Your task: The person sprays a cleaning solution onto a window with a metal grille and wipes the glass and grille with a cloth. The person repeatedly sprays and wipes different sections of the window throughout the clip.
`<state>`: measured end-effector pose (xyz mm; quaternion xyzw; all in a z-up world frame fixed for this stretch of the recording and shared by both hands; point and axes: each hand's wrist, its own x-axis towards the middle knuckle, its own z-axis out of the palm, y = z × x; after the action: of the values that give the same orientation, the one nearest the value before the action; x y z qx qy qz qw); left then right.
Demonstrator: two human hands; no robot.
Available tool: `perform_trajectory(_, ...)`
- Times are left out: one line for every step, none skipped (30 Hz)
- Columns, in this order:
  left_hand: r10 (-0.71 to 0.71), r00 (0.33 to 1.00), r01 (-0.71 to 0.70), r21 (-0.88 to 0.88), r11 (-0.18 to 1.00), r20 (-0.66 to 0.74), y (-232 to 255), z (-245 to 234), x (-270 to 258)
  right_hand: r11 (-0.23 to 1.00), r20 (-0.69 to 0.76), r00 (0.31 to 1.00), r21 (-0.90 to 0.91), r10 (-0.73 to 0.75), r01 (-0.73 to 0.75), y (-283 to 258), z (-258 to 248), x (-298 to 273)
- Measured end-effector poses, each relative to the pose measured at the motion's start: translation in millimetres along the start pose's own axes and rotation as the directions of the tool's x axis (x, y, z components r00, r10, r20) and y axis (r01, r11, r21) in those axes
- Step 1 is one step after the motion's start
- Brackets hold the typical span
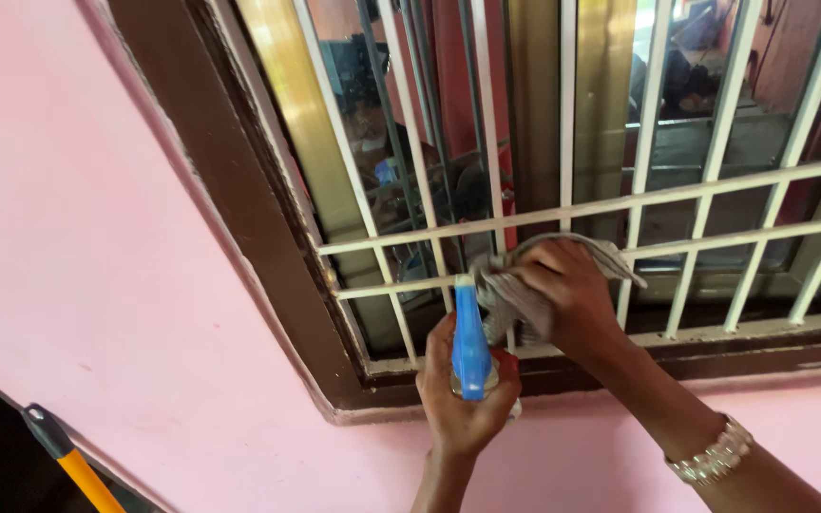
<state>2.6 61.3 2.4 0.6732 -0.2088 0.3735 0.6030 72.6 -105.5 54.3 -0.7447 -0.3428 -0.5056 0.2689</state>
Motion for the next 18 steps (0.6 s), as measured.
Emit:
perform_trajectory(0.017, 1.0, -0.017, -0.007, 1.0, -0.006, -0.9, -0.9, -1.0, 0.998, -0.048, 0.999, 0.063, -0.007, 0.01, -1.3, -1.7, 0.6)
perform_trajectory(0.036, 0.999, -0.036, -0.026, 0.999, 0.0, -1.8, -1.4, -1.1, 0.996, -0.11, 0.994, 0.088, 0.018, -0.008, -3.9, -5.9, 2.4)
perform_trajectory(0.055, 0.998, -0.055, -0.044, 0.998, 0.005, -2.6, -1.9, -0.9, 0.993, -0.17, 0.985, 0.115, 0.044, -0.025, -7.9, -14.0, 3.8)
perform_trajectory(0.071, 0.997, -0.07, -0.063, 0.996, 0.01, -3.4, -1.3, -0.5, 0.989, -0.224, 0.972, 0.143, 0.074, -0.043, -12.5, -22.2, 6.4)
perform_trajectory(0.06, 0.998, -0.059, -0.062, 0.996, 0.011, -3.7, 0.1, 0.3, 0.998, -0.219, 0.976, 0.062, 0.003, 0.011, -14.9, -26.0, 14.7)
perform_trajectory(0.042, 0.999, -0.041, -0.058, 0.998, 0.017, -2.6, 0.6, -2.2, 0.998, -0.206, 0.977, -0.017, -0.059, 0.057, -16.9, -25.9, 24.7)
perform_trajectory(0.024, 0.999, -0.023, -0.053, 0.998, 0.023, -1.8, 1.1, -3.2, 0.99, -0.188, 0.975, -0.095, -0.121, 0.104, -18.5, -23.1, 35.1)
perform_trajectory(0.009, 1.0, -0.008, -0.025, 1.0, 0.02, -1.6, 1.1, -2.6, 0.987, -0.132, 0.985, -0.136, -0.107, 0.089, -21.6, -17.9, 42.3)
perform_trajectory(-0.006, 1.0, 0.006, 0.002, 1.0, 0.017, -1.8, 1.2, -0.8, 0.981, -0.076, 0.993, -0.177, -0.091, 0.076, -24.0, -11.5, 48.8)
perform_trajectory(-0.021, 1.0, 0.02, 0.029, 0.999, 0.013, -1.6, 1.3, 0.4, 0.974, -0.019, 0.997, -0.218, -0.072, 0.066, -24.1, -8.4, 53.7)
perform_trajectory(-0.003, 1.0, 0.003, -0.007, 1.0, 0.021, -0.8, 0.4, -0.5, 0.971, -0.001, 0.996, -0.225, -0.085, 0.083, -22.5, -9.6, 56.1)
perform_trajectory(0.016, 1.0, -0.016, -0.039, 0.999, 0.019, 0.0, -1.4, -2.1, 0.969, 0.018, 0.994, -0.225, -0.104, 0.106, -20.3, -10.6, 58.1)
perform_trajectory(0.036, 0.999, -0.034, -0.071, 0.997, 0.018, 0.3, -3.0, -3.4, 0.966, 0.037, 0.992, -0.225, -0.123, 0.129, -17.4, -11.3, 60.0)
perform_trajectory(0.051, 0.998, -0.049, -0.065, 0.997, 0.024, 0.2, -3.9, -5.9, 0.964, 0.068, 0.988, -0.218, -0.138, 0.15, -14.3, -11.7, 59.5)
perform_trajectory(0.066, 0.997, -0.064, -0.059, 0.996, 0.031, -0.8, -3.4, -6.5, 0.963, 0.099, 0.983, -0.21, -0.154, 0.171, -9.7, -12.8, 59.8)
perform_trajectory(0.09, 0.995, -0.088, -0.058, 0.994, 0.035, -1.9, -1.9, -4.9, 0.958, 0.125, 0.976, -0.206, -0.177, 0.2, -3.8, -14.6, 62.3)
perform_trajectory(0.088, 0.996, -0.087, -0.045, 0.995, 0.03, -1.9, -2.7, -5.0, 0.957, 0.161, 0.969, -0.194, -0.185, 0.215, 1.1, -16.4, 63.6)
perform_trajectory(0.089, 0.996, -0.088, -0.033, 0.996, 0.027, -2.1, -4.1, -4.2, 0.956, 0.195, 0.961, -0.184, -0.194, 0.23, 6.2, -18.8, 65.0)
